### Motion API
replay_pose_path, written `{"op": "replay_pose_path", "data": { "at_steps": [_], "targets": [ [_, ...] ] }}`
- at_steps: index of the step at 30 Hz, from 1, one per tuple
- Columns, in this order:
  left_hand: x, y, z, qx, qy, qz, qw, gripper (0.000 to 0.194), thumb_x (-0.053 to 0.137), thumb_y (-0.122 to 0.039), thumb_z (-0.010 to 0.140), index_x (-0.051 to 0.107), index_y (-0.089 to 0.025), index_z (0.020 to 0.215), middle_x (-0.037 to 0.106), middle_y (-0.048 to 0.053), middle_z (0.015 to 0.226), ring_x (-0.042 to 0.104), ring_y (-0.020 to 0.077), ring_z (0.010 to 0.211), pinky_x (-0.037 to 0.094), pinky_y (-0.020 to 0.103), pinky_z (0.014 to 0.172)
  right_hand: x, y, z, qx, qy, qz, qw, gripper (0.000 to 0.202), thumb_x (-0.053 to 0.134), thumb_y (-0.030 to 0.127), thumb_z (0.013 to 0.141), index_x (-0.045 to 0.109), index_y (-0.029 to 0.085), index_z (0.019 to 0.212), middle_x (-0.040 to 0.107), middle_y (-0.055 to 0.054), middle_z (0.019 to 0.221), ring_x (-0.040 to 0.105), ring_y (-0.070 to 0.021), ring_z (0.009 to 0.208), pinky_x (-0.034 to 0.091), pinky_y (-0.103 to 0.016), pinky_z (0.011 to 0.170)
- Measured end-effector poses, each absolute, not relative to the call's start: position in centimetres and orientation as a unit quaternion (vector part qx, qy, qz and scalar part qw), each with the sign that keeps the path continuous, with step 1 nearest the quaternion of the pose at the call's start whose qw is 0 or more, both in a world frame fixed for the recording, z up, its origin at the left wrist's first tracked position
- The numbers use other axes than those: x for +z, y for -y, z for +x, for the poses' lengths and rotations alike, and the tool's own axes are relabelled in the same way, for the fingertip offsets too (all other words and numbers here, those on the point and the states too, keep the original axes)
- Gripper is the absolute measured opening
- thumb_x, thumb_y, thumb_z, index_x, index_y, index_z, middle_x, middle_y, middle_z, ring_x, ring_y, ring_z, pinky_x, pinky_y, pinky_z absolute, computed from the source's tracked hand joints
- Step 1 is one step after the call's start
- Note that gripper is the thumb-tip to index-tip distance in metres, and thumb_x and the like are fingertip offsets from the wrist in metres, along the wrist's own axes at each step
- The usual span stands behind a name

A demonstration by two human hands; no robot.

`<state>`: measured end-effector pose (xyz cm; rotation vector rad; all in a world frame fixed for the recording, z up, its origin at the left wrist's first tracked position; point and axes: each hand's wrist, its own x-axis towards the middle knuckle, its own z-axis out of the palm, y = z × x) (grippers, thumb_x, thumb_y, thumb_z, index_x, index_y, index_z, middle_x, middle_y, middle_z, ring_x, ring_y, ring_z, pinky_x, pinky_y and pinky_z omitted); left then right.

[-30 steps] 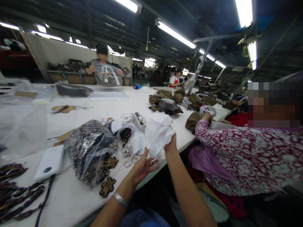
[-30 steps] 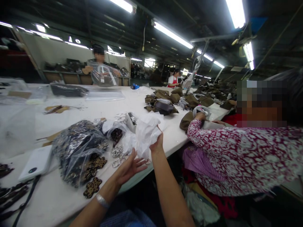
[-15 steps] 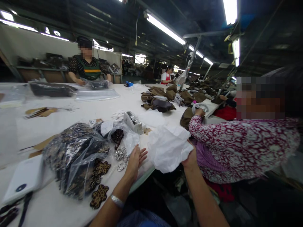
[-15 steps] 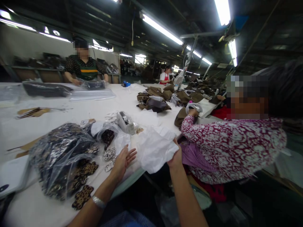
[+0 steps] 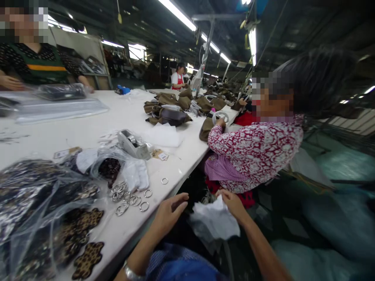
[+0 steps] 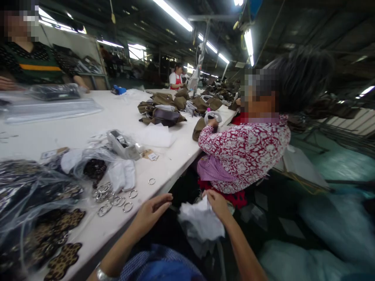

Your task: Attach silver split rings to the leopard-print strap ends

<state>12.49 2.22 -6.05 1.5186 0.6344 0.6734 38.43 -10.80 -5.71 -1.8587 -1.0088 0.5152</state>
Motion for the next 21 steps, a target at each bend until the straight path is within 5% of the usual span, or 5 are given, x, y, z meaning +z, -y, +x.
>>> {"op": "replay_pose_path", "data": {
  "at_steps": [4,8,11,15,21],
  "targets": [
    [-5.9,-3.4,8.2,0.365,-0.395,0.678,0.502,0.024,0.063,-0.036,0.084,0.075,-0.025,0.101,0.078,0.004,0.100,0.074,0.0253,0.093,0.057,0.039,0.090,-7.0,14.8,37.7,0.235,0.435,-0.788,0.367,0.006,0.074,0.030,0.056,0.071,0.025,0.054,0.069,-0.005,0.058,0.066,-0.0286,0.065,0.047,-0.037,0.068],
    [-6.8,-3.6,4.9,0.411,-0.453,0.663,0.432,0.025,0.061,-0.038,0.085,0.074,-0.024,0.101,0.079,0.004,0.096,0.075,0.0235,0.085,0.059,0.035,0.082,-6.4,10.7,33.0,0.216,0.539,-0.738,0.343,0.025,0.058,0.033,0.084,0.078,0.028,0.097,0.075,-0.008,0.099,0.068,-0.0289,0.094,0.047,-0.039,0.086],
    [-7.7,-3.0,3.7,0.421,-0.471,0.672,0.387,0.024,0.061,-0.038,0.085,0.074,-0.025,0.099,0.079,0.004,0.097,0.075,0.0234,0.084,0.059,0.036,0.082,-5.2,3.9,28.7,0.183,0.606,-0.665,0.396,0.028,0.051,0.033,0.092,0.073,0.029,0.108,0.073,-0.006,0.103,0.067,-0.0257,0.096,0.049,-0.037,0.087],
    [-8.0,-1.9,3.0,0.421,-0.448,0.706,0.352,0.020,0.061,-0.032,0.085,0.076,-0.026,0.095,0.079,0.004,0.095,0.073,0.0244,0.089,0.057,0.036,0.086,-5.7,-3.3,25.2,0.145,0.610,-0.659,0.415,0.027,0.057,0.027,0.088,0.072,0.026,0.111,0.069,-0.009,0.110,0.062,-0.0273,0.103,0.045,-0.039,0.094],
    [-6.8,-0.7,3.1,0.417,-0.419,0.710,0.384,0.020,0.057,-0.028,0.090,0.076,-0.025,0.096,0.077,0.005,0.088,0.072,0.0221,0.082,0.056,0.033,0.081,-8.2,-5.9,25.3,0.186,0.602,-0.660,0.409,0.020,0.066,0.026,0.076,0.076,0.024,0.093,0.067,-0.007,0.091,0.062,-0.0269,0.088,0.046,-0.038,0.085]
  ]
}}
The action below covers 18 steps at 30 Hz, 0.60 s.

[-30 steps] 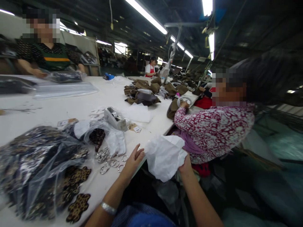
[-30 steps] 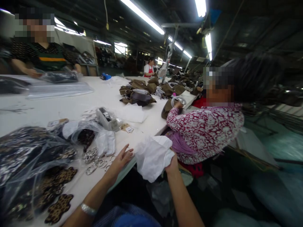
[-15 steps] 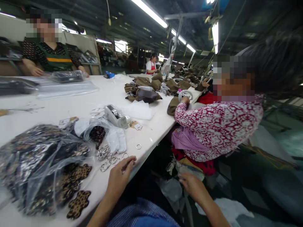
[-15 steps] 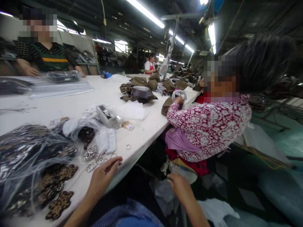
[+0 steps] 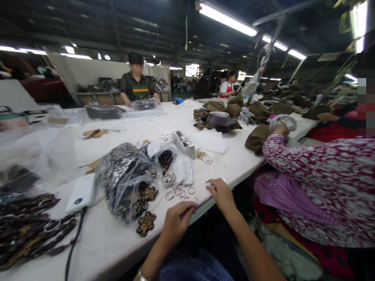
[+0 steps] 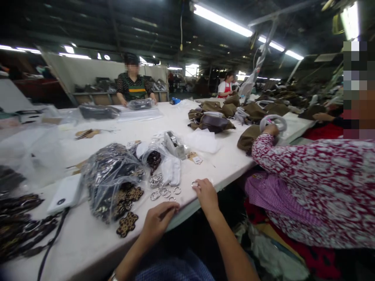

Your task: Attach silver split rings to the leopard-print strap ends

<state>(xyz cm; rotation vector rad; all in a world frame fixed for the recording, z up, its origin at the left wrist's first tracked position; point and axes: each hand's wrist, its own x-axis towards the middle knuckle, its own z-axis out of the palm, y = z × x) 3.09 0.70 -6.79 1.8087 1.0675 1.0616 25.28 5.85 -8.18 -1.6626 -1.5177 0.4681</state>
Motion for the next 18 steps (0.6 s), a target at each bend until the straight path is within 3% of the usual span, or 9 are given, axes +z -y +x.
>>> {"op": "replay_pose_path", "data": {
  "at_steps": [4,9,14,18],
  "targets": [
    [-6.7,-0.8,3.4,0.427,-0.423,0.686,0.411,0.020,0.057,-0.025,0.089,0.075,-0.023,0.096,0.077,0.005,0.087,0.072,0.0214,0.080,0.057,0.032,0.078,-8.2,-6.0,26.3,0.223,0.573,-0.663,0.426,0.023,0.071,0.034,0.071,0.075,0.023,0.092,0.067,-0.004,0.085,0.060,-0.0225,0.069,0.047,-0.039,0.076],
    [-7.3,-1.6,3.7,0.456,-0.446,0.619,0.458,0.021,0.059,-0.031,0.087,0.073,-0.021,0.099,0.077,0.006,0.096,0.074,0.0213,0.077,0.060,0.031,0.071,-7.9,-4.7,24.7,0.270,0.512,-0.654,0.487,0.023,0.073,0.042,0.073,0.077,0.021,0.083,0.073,-0.006,0.081,0.063,-0.0248,0.076,0.048,-0.039,0.078],
    [-6.5,-1.6,3.7,0.474,-0.462,0.530,0.530,0.030,0.065,-0.039,0.081,0.072,-0.017,0.100,0.077,0.009,0.096,0.075,0.0236,0.080,0.060,0.032,0.071,-7.0,-1.6,21.0,0.384,0.467,-0.607,0.516,0.033,0.072,0.048,0.076,0.078,0.016,0.082,0.070,-0.004,0.061,0.060,-0.0176,0.054,0.048,-0.030,0.054],
    [-5.5,0.0,3.6,0.474,-0.461,0.480,0.576,0.036,0.066,-0.044,0.082,0.072,-0.015,0.103,0.077,0.010,0.097,0.073,0.0242,0.087,0.059,0.030,0.071,-5.3,0.5,19.0,0.458,0.454,-0.560,0.520,0.033,0.076,0.046,0.074,0.079,0.015,0.082,0.068,-0.003,0.058,0.057,-0.0134,0.051,0.047,-0.024,0.050]
  ]
}}
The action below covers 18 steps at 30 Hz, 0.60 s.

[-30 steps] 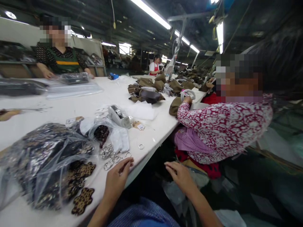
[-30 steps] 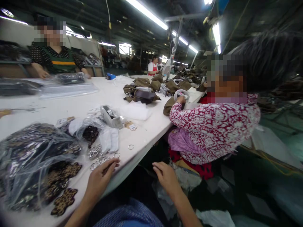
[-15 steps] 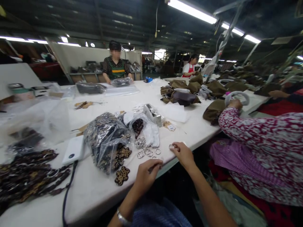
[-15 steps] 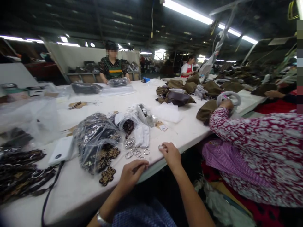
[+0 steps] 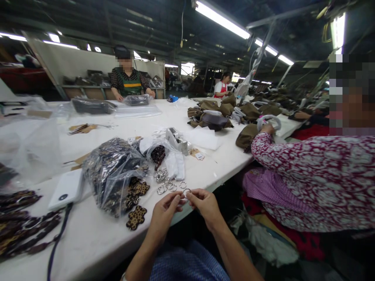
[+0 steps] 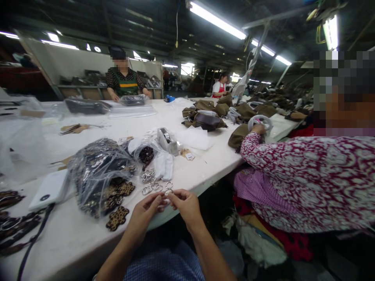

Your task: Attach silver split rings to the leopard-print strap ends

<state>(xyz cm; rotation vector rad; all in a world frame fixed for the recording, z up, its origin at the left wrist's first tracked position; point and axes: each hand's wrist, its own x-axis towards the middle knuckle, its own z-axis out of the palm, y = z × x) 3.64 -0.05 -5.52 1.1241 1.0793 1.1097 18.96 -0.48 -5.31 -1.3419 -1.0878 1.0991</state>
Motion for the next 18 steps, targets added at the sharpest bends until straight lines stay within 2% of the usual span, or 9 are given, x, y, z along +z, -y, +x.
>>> {"op": "replay_pose_path", "data": {
  "at_steps": [6,12,18],
  "targets": [
    [-4.8,1.5,2.9,0.497,-0.468,0.427,0.593,0.034,0.078,-0.040,0.072,0.075,-0.015,0.094,0.076,0.006,0.085,0.067,0.0164,0.070,0.052,0.022,0.059,-4.2,1.9,17.5,0.538,0.429,-0.511,0.514,0.032,0.082,0.041,0.069,0.080,0.013,0.084,0.070,-0.004,0.063,0.058,-0.0124,0.055,0.047,-0.022,0.053],
    [-4.8,2.2,1.6,0.504,-0.442,0.373,0.642,0.031,0.080,-0.038,0.072,0.075,-0.015,0.092,0.073,0.003,0.075,0.063,0.0110,0.064,0.052,0.020,0.066,-4.1,2.9,16.2,0.587,0.413,-0.450,0.531,0.030,0.076,0.042,0.078,0.079,0.014,0.091,0.071,-0.004,0.069,0.059,-0.0117,0.061,0.050,-0.022,0.060],
    [-5.1,2.8,0.9,0.504,-0.429,0.350,0.663,0.034,0.082,-0.035,0.071,0.073,-0.017,0.098,0.076,0.005,0.090,0.067,0.0127,0.075,0.053,0.022,0.075,-4.0,3.0,15.6,0.566,0.407,-0.473,0.539,0.030,0.076,0.041,0.079,0.079,0.013,0.085,0.069,-0.004,0.068,0.056,-0.0104,0.058,0.045,-0.020,0.054]
  ]
}}
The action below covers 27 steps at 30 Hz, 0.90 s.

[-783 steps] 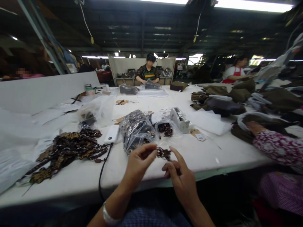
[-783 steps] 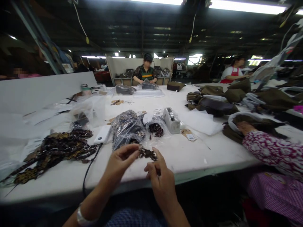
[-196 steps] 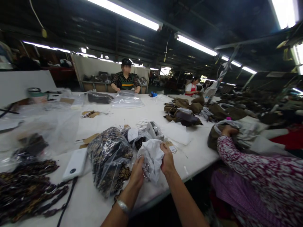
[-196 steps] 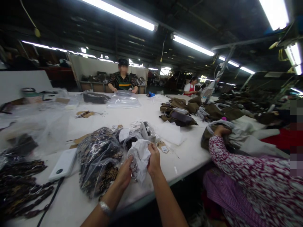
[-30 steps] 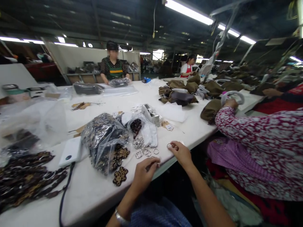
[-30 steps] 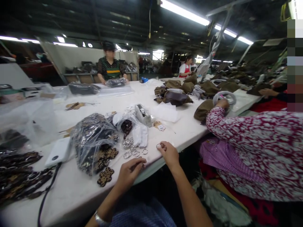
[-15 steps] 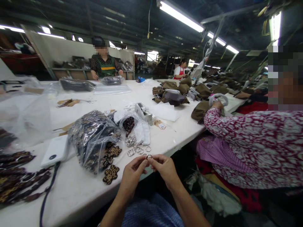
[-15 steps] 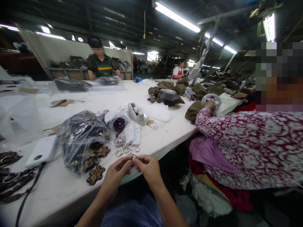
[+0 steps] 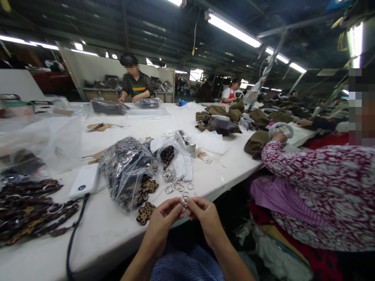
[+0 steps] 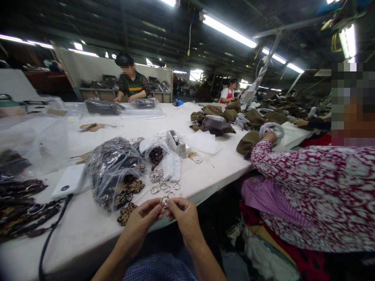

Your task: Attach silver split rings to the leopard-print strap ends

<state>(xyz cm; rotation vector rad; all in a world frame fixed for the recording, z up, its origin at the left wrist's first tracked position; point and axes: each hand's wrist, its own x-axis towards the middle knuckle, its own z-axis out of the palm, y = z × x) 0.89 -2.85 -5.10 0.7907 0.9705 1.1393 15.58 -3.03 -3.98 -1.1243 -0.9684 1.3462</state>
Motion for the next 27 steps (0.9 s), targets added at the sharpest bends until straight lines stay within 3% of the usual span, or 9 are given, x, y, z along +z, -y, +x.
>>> {"op": "replay_pose_path", "data": {
  "at_steps": [6,14,17,20,24,27],
  "targets": [
    [-4.6,2.8,0.5,0.510,-0.435,0.309,0.675,0.039,0.083,-0.035,0.068,0.072,-0.016,0.101,0.076,0.007,0.093,0.069,0.0141,0.078,0.054,0.021,0.071,-3.9,3.0,15.4,0.596,0.408,-0.444,0.530,0.034,0.073,0.046,0.081,0.078,0.012,0.088,0.070,-0.006,0.072,0.058,-0.0120,0.062,0.048,-0.022,0.056],
    [-4.7,2.4,0.4,0.506,-0.434,0.335,0.666,0.031,0.079,-0.035,0.073,0.073,-0.017,0.098,0.077,0.008,0.098,0.071,0.0176,0.084,0.056,0.024,0.075,-3.7,2.7,15.3,0.627,0.381,-0.435,0.522,0.048,0.067,0.058,0.082,0.075,0.011,0.090,0.069,-0.008,0.076,0.061,-0.0130,0.064,0.051,-0.022,0.057],
    [-5.1,2.4,0.3,0.504,-0.468,0.466,0.557,0.024,0.072,-0.035,0.080,0.074,-0.019,0.096,0.078,0.008,0.096,0.072,0.0213,0.088,0.057,0.029,0.080,-3.9,2.8,15.4,0.681,0.342,-0.417,0.495,0.051,0.066,0.060,0.081,0.073,0.011,0.089,0.068,-0.008,0.076,0.060,-0.0114,0.058,0.050,-0.021,0.050],
    [-5.4,2.5,0.0,0.502,-0.467,0.620,0.380,0.014,0.066,-0.028,0.084,0.075,-0.022,0.092,0.077,0.006,0.096,0.071,0.0219,0.092,0.055,0.031,0.085,-4.4,3.0,15.6,0.744,0.293,-0.379,0.467,0.042,0.075,0.052,0.077,0.071,0.012,0.089,0.066,-0.003,0.073,0.055,-0.0064,0.051,0.047,-0.016,0.047],
    [-5.8,2.5,-1.7,0.472,-0.462,0.719,0.219,0.019,0.058,-0.024,0.090,0.075,-0.026,0.098,0.075,0.004,0.104,0.071,0.0196,0.098,0.054,0.028,0.089,-5.3,3.2,15.9,0.758,0.266,-0.368,0.469,0.038,0.083,0.038,0.073,0.071,0.014,0.098,0.063,0.001,0.071,0.055,-0.0039,0.054,0.049,-0.014,0.053],
    [-5.7,2.5,-4.9,0.423,-0.558,0.704,0.123,0.025,0.056,-0.031,0.091,0.072,-0.025,0.108,0.074,0.006,0.112,0.070,0.0226,0.101,0.054,0.032,0.090,-5.8,3.1,15.7,0.704,0.298,-0.414,0.493,0.044,0.084,0.042,0.070,0.070,0.014,0.102,0.064,0.000,0.070,0.058,-0.0071,0.056,0.050,-0.017,0.054]
  ]
}}
